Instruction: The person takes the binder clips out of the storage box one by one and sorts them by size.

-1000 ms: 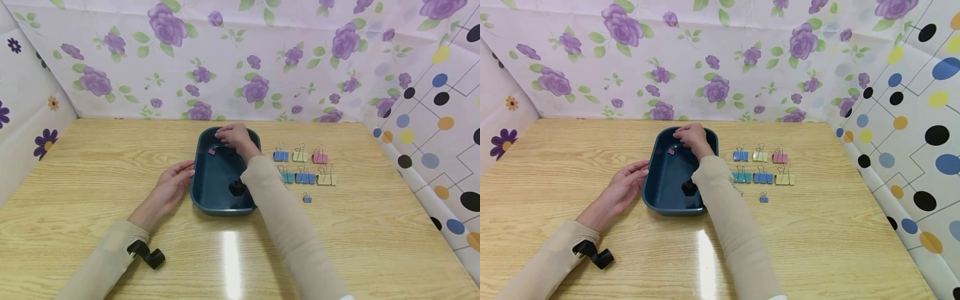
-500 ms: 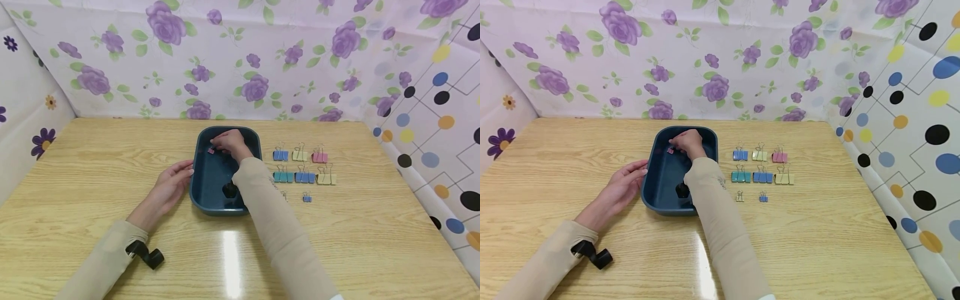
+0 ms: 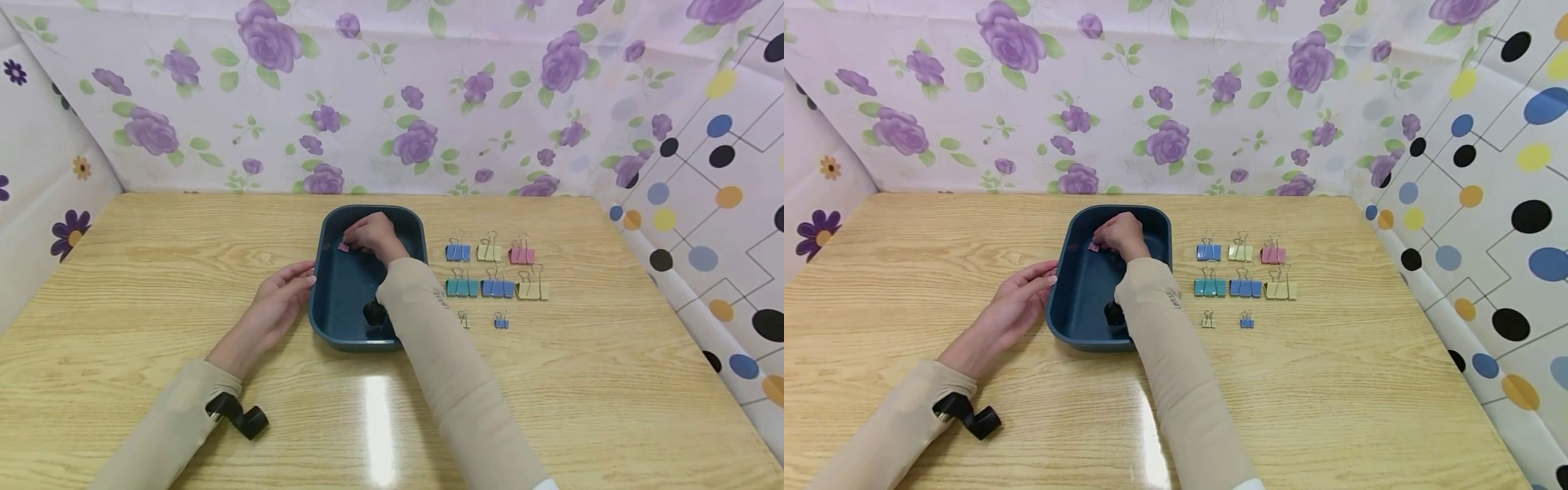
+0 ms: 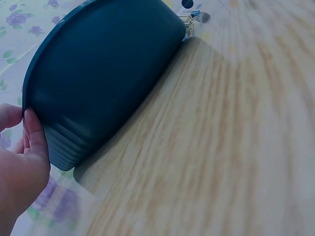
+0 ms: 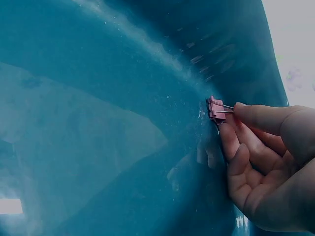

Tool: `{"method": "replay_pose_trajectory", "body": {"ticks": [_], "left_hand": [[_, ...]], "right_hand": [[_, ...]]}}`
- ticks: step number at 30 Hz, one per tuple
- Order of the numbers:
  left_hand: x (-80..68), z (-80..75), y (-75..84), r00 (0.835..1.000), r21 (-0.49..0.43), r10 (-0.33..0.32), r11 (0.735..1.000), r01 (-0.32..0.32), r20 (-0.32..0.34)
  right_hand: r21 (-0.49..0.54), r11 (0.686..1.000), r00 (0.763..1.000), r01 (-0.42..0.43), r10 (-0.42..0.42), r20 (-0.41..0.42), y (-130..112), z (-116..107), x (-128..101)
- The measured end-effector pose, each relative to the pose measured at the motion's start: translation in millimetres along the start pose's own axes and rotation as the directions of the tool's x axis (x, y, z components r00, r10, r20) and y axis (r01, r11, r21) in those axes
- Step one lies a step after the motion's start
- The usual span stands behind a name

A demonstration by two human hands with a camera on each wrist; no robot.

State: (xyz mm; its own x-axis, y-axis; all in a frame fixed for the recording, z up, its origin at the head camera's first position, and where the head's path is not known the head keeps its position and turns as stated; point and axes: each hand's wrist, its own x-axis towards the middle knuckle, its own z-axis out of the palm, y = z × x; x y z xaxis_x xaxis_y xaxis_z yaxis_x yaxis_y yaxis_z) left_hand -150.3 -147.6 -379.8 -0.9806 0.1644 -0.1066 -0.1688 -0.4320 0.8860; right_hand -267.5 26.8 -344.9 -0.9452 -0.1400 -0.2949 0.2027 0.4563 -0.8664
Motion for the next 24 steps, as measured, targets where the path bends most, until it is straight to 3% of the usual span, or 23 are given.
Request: {"method": "replay_pose_trajectory", "body": {"ticks": [24], "left_hand": [[-1.1,1.3,0.0,1.0,-0.012,0.003,1.0,-0.003,-0.006]], "right_hand": [[-0.072,0.997,0.999,0.029,-0.031,-0.019,-15,-2,-2]]}}
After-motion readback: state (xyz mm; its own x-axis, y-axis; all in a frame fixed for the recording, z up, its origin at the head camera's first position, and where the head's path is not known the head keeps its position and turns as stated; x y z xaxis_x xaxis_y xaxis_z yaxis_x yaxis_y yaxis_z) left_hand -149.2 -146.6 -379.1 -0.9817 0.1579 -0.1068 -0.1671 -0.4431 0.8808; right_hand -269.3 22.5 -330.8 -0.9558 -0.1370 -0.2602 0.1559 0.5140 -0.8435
